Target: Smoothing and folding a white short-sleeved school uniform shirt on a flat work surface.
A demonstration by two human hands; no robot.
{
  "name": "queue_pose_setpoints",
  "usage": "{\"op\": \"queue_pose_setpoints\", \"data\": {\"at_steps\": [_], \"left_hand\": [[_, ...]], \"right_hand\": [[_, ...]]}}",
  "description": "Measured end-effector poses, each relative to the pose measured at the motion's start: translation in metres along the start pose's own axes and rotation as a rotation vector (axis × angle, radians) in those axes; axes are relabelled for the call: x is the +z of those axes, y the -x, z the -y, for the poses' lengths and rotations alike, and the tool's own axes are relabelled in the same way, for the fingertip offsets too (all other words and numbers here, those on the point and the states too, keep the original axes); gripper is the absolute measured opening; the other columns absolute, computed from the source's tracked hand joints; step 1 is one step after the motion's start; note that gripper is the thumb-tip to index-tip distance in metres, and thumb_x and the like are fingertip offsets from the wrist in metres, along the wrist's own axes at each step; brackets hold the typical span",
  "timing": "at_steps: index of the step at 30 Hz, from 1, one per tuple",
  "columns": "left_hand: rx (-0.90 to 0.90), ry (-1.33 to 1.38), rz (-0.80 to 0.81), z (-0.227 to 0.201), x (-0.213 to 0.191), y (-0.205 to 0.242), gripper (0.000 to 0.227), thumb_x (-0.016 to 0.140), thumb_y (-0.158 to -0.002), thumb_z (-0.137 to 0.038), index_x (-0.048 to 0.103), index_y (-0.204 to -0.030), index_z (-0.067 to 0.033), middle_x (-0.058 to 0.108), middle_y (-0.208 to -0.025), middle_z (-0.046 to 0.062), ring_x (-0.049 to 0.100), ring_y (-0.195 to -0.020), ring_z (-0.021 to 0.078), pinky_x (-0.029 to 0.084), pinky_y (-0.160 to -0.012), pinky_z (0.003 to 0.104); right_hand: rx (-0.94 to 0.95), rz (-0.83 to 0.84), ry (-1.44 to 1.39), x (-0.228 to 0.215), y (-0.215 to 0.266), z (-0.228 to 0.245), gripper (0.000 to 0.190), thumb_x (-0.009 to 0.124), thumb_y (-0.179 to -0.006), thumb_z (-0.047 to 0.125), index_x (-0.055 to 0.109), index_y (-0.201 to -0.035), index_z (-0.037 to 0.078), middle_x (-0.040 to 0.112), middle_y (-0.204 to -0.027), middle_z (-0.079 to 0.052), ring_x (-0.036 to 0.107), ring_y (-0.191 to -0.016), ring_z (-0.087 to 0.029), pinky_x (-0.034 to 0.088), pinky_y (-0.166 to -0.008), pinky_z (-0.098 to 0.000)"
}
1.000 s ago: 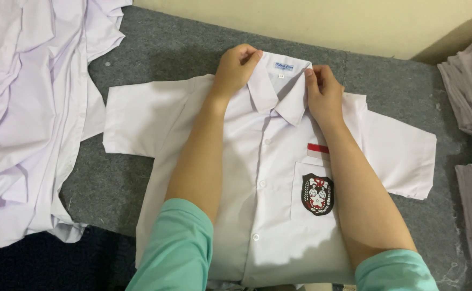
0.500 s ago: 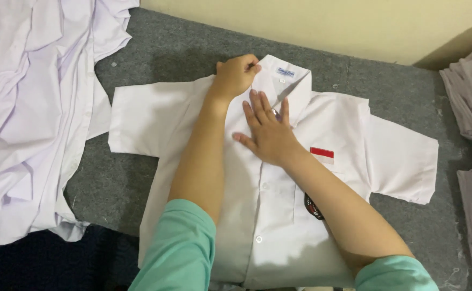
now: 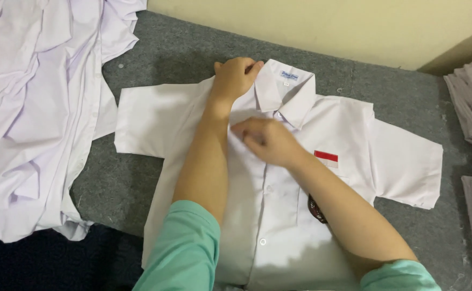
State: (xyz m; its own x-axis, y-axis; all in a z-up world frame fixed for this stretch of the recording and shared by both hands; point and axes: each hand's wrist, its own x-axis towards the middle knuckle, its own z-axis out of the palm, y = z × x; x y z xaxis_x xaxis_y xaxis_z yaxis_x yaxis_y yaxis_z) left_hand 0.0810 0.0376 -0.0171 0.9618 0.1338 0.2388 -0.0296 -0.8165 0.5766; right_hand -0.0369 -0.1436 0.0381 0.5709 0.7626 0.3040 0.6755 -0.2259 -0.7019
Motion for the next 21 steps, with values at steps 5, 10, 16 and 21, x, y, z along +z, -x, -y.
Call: {"op": "queue_pose_setpoints", "data": {"at_steps": [5,10,16,21], "left_hand": [[-0.139,-0.112,0.042,0.002,-0.036,0.001,0.031,0.049,-0.096,-0.047,0.054,-0.075,-0.0249,0.057,-0.07,-0.006,0.061,-0.073,0.0197,0.029,-0.099,0.049],[-0.365,-0.007,0.29,-0.011,-0.1,0.022,0.039,0.049,-0.084,-0.037,0.03,-0.057,-0.0176,0.038,-0.057,-0.005,0.046,-0.064,0.0202,0.019,-0.116,0.06],[-0.298,0.101,0.296,0.008,-0.1,0.024,0.025,0.051,-0.085,-0.011,0.072,-0.074,-0.0191,0.074,-0.091,-0.006,0.065,-0.103,0.0229,0.008,-0.124,0.064],[-0.313,0.218,0.221,0.011,-0.108,0.025,0.019,0.059,-0.093,-0.017,0.076,-0.087,-0.0179,0.075,-0.093,-0.002,0.068,-0.088,0.0172,0.052,-0.08,0.037]], "right_hand": [[0.157,-0.451,0.377,-0.054,0.004,-0.075,0.036,0.059,-0.093,0.012,0.064,-0.128,0.013,0.062,-0.125,-0.008,0.058,-0.12,-0.031,0.041,-0.1,-0.0504],[0.592,-0.536,0.356,-0.071,0.013,-0.123,0.052,0.053,-0.103,0.041,0.051,-0.142,0.007,0.066,-0.125,-0.004,0.049,-0.128,-0.029,0.019,-0.109,-0.0513],[0.589,-0.529,0.397,-0.071,0.015,-0.149,0.03,0.059,-0.103,0.046,0.066,-0.095,0.018,0.064,-0.095,0.004,0.062,-0.095,-0.02,0.023,-0.099,-0.0461],[0.51,-0.554,0.412,-0.068,0.015,-0.153,0.024,0.061,-0.106,0.038,0.054,-0.098,0.016,0.058,-0.099,0.002,0.057,-0.09,-0.017,0.021,-0.092,-0.0411]]}}
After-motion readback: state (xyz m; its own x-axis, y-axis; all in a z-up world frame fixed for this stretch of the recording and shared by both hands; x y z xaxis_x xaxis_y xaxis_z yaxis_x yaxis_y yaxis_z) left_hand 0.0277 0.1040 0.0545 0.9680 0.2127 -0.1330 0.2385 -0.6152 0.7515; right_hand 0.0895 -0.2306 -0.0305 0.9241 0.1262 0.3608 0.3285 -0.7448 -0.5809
